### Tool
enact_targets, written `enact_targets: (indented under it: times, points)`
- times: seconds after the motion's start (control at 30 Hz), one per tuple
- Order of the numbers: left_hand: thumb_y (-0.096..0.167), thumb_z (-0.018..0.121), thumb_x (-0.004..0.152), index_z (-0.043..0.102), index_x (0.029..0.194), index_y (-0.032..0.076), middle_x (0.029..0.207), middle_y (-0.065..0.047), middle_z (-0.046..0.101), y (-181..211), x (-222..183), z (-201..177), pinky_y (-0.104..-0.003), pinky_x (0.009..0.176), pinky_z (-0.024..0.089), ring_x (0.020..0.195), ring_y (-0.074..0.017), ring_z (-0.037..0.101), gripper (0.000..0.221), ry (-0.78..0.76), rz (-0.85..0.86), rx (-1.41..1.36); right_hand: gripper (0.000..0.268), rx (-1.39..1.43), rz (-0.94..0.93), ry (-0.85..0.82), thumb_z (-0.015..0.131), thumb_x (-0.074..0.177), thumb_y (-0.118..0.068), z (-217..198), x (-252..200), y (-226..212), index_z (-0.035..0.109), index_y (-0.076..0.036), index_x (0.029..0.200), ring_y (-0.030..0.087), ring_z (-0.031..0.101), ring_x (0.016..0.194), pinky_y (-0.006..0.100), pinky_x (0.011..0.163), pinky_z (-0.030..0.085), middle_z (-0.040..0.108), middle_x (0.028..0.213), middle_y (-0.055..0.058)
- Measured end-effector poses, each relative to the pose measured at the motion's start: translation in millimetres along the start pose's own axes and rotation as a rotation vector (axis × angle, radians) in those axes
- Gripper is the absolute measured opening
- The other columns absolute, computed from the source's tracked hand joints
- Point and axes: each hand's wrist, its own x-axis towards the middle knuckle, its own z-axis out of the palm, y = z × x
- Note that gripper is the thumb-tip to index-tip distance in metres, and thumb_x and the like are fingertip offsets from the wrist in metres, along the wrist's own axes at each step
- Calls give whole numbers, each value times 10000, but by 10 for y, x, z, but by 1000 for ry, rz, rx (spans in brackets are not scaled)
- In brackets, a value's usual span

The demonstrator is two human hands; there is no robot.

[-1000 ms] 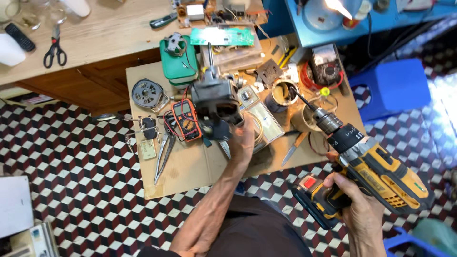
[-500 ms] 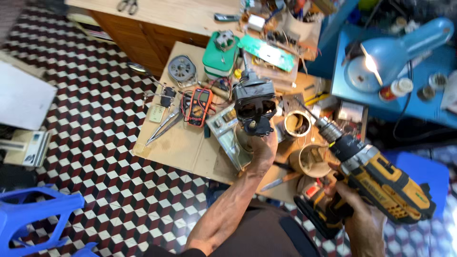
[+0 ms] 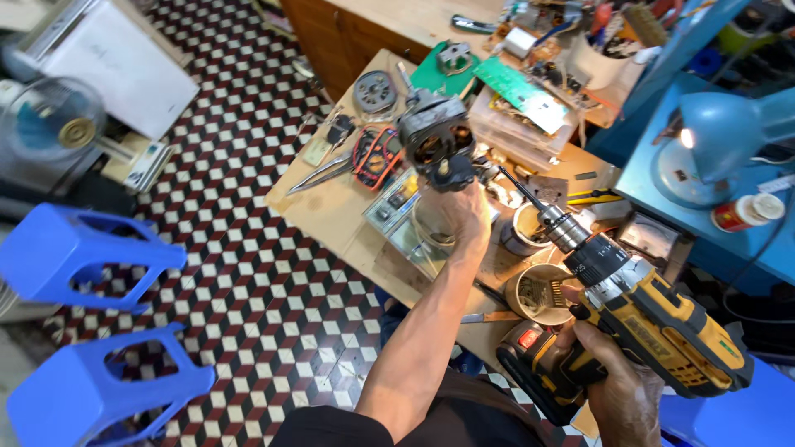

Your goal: The person uses a cordless drill to remove and install screws on a small electric motor, then manually rotates the motor shaft to check movement. The person also briefly handles a fan housing and a screwdriver while working at a cluttered workbench.

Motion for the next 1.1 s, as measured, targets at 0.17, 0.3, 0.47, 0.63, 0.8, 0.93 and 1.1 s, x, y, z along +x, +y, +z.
enact_targets:
  times: [0.17, 0.3, 0.47, 0.63, 0.8, 0.93, 1.1]
  points:
    - [214, 740, 919, 494, 1403, 26, 1375, -208, 541, 342, -33, -389, -490, 1087, 415, 1300, -356, 504, 574, -10, 483, 289, 371, -154, -27, -75, 607, 896, -33, 14, -96, 17, 731, 22, 1242, 193, 636, 686, 319, 672, 511, 672, 751, 134]
    - [224, 704, 902, 252, 1594, -28, 1470, -232, 431, 618, -157, -1006, -503, 1165, 322, 1366, -373, 423, 865, -350, 515, 113, 438, 62, -14, -97, 621, 830, -29, 130, -234, 90, 639, -43, 1267, 175, 657, 683, 331, 611, 563, 734, 943, 84]
    - [343, 624, 959, 337, 1599, 42, 1320, -199, 549, 1022, 156, -1690, -409, 979, 491, 1130, -288, 582, 764, -459, -75, -68, 358, -71, -147, -61, 625, 885, -45, 406, -525, 180, 719, 22, 1225, 162, 652, 752, 290, 723, 528, 685, 801, 115]
    - [527, 612, 982, 243, 1625, 40, 1595, -196, 439, 1480, 990, -1623, -410, 1165, 379, 1474, -297, 449, 887, -665, -32, -338, 287, -236, -290, 81, 624, 920, -68, 834, -778, 235, 702, 17, 1183, 165, 645, 741, 299, 680, 533, 668, 850, 129]
    - [779, 654, 739, 228, 1634, 46, 1555, -290, 406, 1715, 1306, -1196, -523, 1151, 337, 1469, -388, 410, 1233, -906, 123, -96, 354, 158, -5, 186, 645, 894, -63, 1169, -932, 379, 717, 21, 1230, 171, 622, 676, 306, 597, 530, 652, 762, 96]
    - [696, 778, 745, 219, 1628, 13, 1503, -283, 489, 1745, 1192, -1176, -479, 1188, 395, 1413, -356, 505, 1248, -1006, 182, -114, 340, 225, -80, 221, 659, 908, -25, 1382, -966, 494, 700, 41, 1239, 175, 638, 739, 301, 630, 551, 678, 907, 126]
    - [583, 824, 738, 195, 1612, 14, 1376, -212, 588, 1801, 1132, -1292, -385, 1084, 518, 1252, -267, 641, 1218, -1098, 167, -139, 356, 388, -83, 259, 641, 889, -12, 1495, -1001, 567, 633, 28, 1243, 177, 663, 769, 322, 551, 583, 719, 1157, 168]
